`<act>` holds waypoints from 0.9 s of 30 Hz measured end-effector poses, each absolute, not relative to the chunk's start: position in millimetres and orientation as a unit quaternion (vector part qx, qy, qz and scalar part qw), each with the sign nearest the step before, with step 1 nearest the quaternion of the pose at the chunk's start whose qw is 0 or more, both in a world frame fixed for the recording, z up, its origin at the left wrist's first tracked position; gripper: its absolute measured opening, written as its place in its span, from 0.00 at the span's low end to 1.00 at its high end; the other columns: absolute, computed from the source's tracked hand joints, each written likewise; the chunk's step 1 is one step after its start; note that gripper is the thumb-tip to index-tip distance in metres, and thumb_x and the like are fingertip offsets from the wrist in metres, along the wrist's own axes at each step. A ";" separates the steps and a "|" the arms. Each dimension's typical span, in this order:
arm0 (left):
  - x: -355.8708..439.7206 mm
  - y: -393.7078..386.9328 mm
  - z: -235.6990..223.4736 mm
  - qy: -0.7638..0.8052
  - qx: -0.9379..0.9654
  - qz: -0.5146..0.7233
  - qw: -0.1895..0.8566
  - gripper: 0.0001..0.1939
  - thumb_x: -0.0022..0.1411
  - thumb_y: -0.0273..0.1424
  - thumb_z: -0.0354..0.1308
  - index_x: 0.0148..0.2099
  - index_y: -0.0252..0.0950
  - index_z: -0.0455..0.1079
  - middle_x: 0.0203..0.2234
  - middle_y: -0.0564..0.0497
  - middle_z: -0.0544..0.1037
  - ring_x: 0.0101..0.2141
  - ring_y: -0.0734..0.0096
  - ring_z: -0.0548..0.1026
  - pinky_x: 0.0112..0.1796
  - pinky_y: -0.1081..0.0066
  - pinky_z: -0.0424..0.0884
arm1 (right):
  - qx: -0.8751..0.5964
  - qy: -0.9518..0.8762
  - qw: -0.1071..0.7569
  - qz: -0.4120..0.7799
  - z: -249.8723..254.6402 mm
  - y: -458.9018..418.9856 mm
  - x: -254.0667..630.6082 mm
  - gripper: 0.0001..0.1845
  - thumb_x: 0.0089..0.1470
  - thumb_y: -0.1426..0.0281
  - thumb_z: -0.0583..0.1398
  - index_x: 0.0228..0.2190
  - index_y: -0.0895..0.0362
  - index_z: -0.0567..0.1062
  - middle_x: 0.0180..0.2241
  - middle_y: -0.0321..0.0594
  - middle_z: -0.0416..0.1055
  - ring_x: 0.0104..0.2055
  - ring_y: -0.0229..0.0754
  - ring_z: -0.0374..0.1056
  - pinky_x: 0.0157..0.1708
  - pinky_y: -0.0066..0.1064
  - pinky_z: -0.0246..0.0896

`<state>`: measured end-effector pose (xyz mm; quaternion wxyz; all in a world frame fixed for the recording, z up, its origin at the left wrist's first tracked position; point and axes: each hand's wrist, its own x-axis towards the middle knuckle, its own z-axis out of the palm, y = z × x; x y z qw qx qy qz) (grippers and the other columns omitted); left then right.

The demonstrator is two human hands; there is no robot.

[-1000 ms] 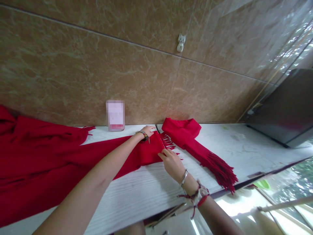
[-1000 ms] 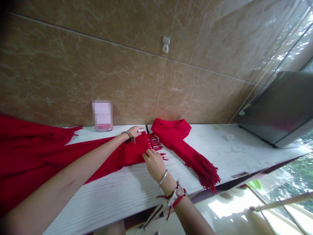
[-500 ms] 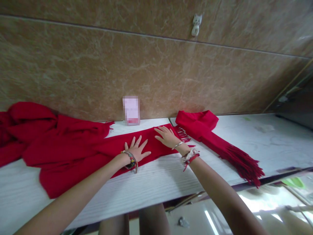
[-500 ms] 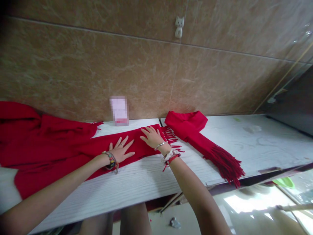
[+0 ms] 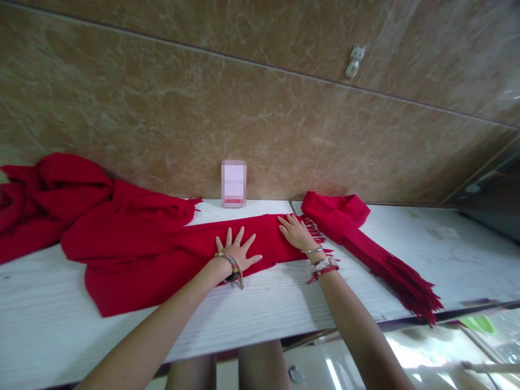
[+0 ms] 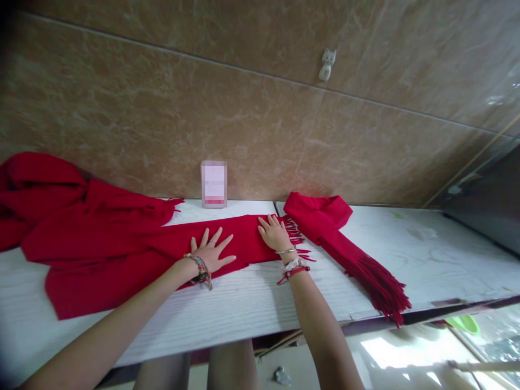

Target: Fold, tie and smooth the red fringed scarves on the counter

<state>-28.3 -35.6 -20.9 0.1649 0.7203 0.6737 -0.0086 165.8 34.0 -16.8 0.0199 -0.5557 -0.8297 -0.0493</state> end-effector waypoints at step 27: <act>-32.3 -39.6 -20.7 0.668 0.726 0.000 0.162 0.38 0.53 0.57 0.40 0.63 0.50 0.43 0.63 0.50 0.35 0.59 0.39 0.32 0.50 0.34 0.35 | -0.536 -0.841 0.025 -0.066 -24.5 44.5 129.3 0.24 0.60 0.66 0.44 0.56 0.57 0.57 0.59 0.49 0.51 0.60 0.52 0.47 0.53 0.48 0.49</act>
